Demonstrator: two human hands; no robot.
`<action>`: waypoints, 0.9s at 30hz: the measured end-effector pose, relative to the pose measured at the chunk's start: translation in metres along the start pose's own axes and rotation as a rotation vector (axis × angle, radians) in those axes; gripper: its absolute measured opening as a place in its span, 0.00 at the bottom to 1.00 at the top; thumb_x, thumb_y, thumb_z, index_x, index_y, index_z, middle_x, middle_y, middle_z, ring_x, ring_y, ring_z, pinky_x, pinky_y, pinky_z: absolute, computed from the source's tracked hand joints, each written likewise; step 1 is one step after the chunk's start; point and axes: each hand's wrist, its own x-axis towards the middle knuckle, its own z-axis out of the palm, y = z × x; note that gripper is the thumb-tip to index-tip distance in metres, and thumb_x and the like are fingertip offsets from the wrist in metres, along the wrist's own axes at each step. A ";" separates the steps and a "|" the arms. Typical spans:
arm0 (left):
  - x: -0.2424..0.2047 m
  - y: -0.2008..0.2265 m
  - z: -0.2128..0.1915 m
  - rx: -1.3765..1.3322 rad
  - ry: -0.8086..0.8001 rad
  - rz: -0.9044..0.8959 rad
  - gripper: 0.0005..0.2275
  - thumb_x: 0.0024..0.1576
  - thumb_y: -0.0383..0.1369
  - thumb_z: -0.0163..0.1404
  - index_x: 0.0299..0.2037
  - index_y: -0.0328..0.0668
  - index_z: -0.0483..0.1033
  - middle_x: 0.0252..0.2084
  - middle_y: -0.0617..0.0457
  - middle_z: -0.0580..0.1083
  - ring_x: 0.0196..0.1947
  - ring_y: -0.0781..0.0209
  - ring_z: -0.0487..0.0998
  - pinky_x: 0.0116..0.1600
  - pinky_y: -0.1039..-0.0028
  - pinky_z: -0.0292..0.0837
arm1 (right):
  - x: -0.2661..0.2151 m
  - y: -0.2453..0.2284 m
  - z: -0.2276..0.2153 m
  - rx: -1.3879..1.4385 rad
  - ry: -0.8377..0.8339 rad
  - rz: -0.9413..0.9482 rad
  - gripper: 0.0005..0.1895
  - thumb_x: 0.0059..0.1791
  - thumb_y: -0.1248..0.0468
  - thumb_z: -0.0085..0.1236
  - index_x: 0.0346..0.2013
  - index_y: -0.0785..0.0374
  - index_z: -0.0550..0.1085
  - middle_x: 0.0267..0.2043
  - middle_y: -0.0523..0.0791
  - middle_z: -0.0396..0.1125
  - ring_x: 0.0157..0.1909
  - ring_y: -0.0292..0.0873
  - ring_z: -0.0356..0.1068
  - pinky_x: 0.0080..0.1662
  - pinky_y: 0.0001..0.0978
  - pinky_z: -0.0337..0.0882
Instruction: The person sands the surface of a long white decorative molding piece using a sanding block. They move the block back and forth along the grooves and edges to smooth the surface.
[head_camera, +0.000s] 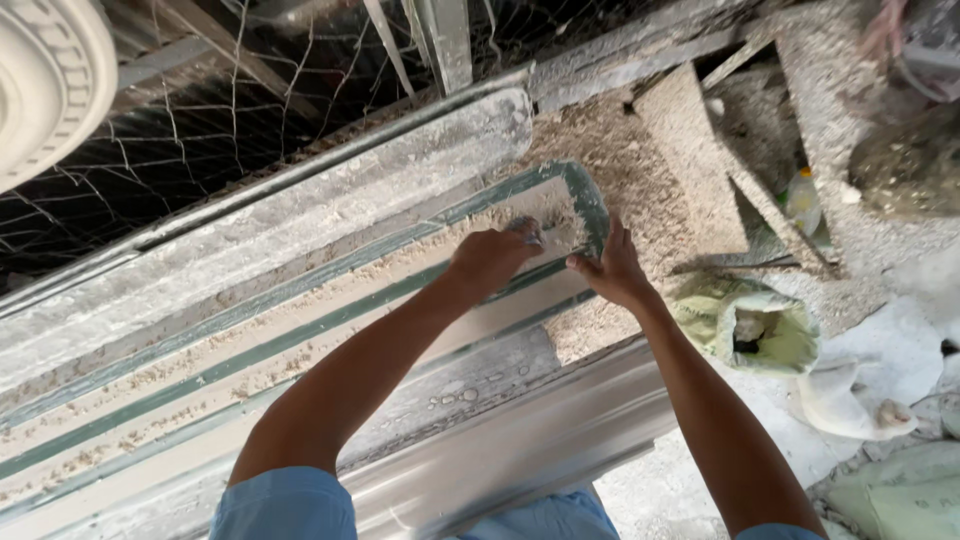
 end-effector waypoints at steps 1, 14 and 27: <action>0.008 -0.001 0.006 -0.035 -0.096 -0.038 0.19 0.59 0.26 0.48 0.57 0.64 0.74 0.67 0.55 0.67 0.34 0.61 0.82 0.32 0.73 0.82 | 0.002 0.002 -0.002 -0.011 0.000 -0.016 0.67 0.44 0.37 0.63 0.76 0.65 0.30 0.76 0.66 0.35 0.76 0.71 0.38 0.71 0.59 0.49; -0.063 -0.021 -0.002 -0.178 -0.223 -0.189 0.20 0.66 0.31 0.46 0.64 0.72 0.71 0.65 0.64 0.69 0.32 0.58 0.81 0.39 0.70 0.84 | 0.003 0.008 0.006 -0.016 0.015 -0.083 0.65 0.45 0.38 0.62 0.74 0.71 0.32 0.73 0.67 0.39 0.74 0.70 0.44 0.69 0.58 0.53; -0.108 -0.035 -0.027 -0.131 -0.461 -0.304 0.24 0.64 0.26 0.43 0.65 0.79 0.67 0.76 0.71 0.52 0.29 0.62 0.82 0.37 0.72 0.84 | -0.001 -0.009 -0.003 0.013 -0.045 0.058 0.66 0.45 0.38 0.60 0.75 0.66 0.27 0.78 0.66 0.26 0.78 0.69 0.28 0.72 0.61 0.43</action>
